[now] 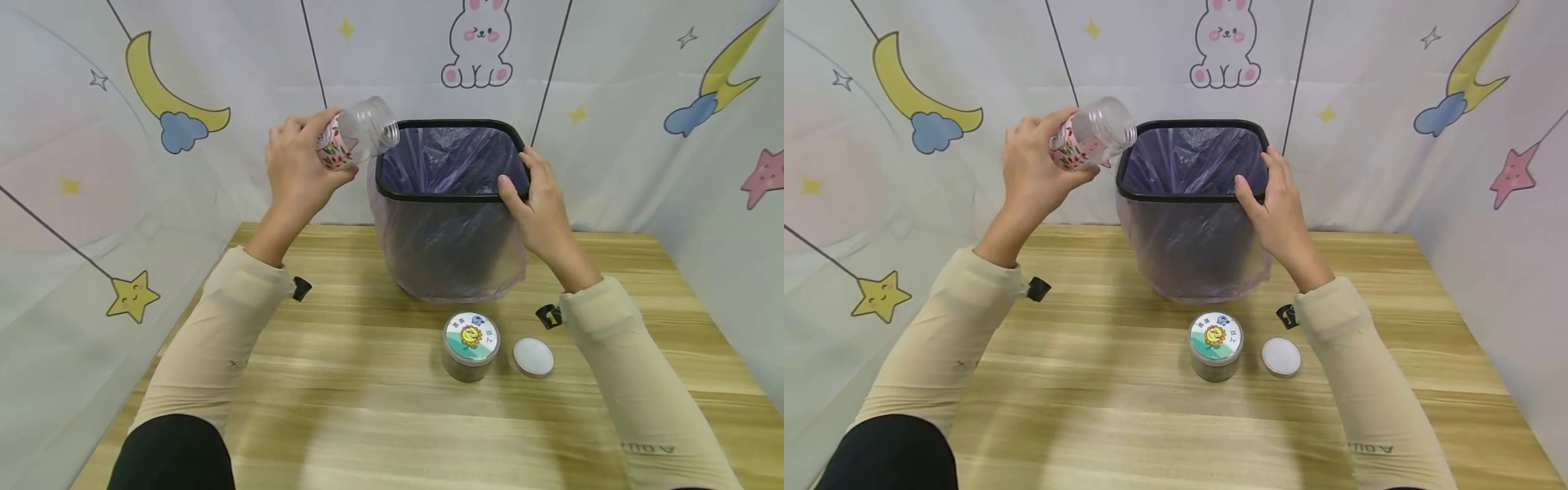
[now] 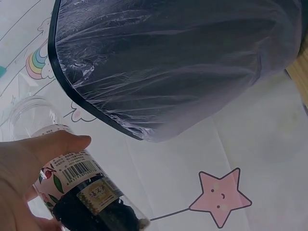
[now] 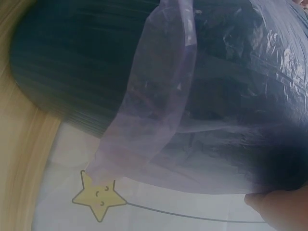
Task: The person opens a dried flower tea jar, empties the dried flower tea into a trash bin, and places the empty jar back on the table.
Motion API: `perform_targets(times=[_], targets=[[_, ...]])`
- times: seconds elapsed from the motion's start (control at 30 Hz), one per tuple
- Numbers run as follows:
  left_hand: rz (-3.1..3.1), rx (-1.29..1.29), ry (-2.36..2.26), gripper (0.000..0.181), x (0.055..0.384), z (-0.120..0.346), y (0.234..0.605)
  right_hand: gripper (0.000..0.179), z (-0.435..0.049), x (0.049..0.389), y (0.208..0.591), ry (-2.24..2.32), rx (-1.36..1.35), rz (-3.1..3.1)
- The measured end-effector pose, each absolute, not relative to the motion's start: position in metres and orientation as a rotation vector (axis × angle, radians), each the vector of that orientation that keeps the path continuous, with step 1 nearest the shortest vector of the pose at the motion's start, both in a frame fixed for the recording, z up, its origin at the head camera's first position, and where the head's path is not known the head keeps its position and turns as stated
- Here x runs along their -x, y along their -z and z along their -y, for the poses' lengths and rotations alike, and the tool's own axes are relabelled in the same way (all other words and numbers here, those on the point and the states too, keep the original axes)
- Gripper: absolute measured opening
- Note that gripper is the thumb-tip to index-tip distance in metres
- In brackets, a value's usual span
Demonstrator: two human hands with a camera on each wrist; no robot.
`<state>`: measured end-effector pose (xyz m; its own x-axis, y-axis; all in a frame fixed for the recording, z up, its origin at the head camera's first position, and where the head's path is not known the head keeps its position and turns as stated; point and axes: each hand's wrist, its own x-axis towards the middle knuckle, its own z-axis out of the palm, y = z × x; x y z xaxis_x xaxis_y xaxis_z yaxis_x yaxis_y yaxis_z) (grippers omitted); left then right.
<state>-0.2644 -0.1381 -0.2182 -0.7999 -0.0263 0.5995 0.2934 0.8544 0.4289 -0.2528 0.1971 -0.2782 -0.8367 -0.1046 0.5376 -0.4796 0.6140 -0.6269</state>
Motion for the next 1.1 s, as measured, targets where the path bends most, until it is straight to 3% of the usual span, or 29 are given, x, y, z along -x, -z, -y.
perform_targets(times=[1.1], targets=[[2.320, 0.353, 0.363, 0.071, 0.268, 0.114, 0.207, 0.078, -0.198, 0.251, 0.280, -1.118, -0.465, 2.400]])
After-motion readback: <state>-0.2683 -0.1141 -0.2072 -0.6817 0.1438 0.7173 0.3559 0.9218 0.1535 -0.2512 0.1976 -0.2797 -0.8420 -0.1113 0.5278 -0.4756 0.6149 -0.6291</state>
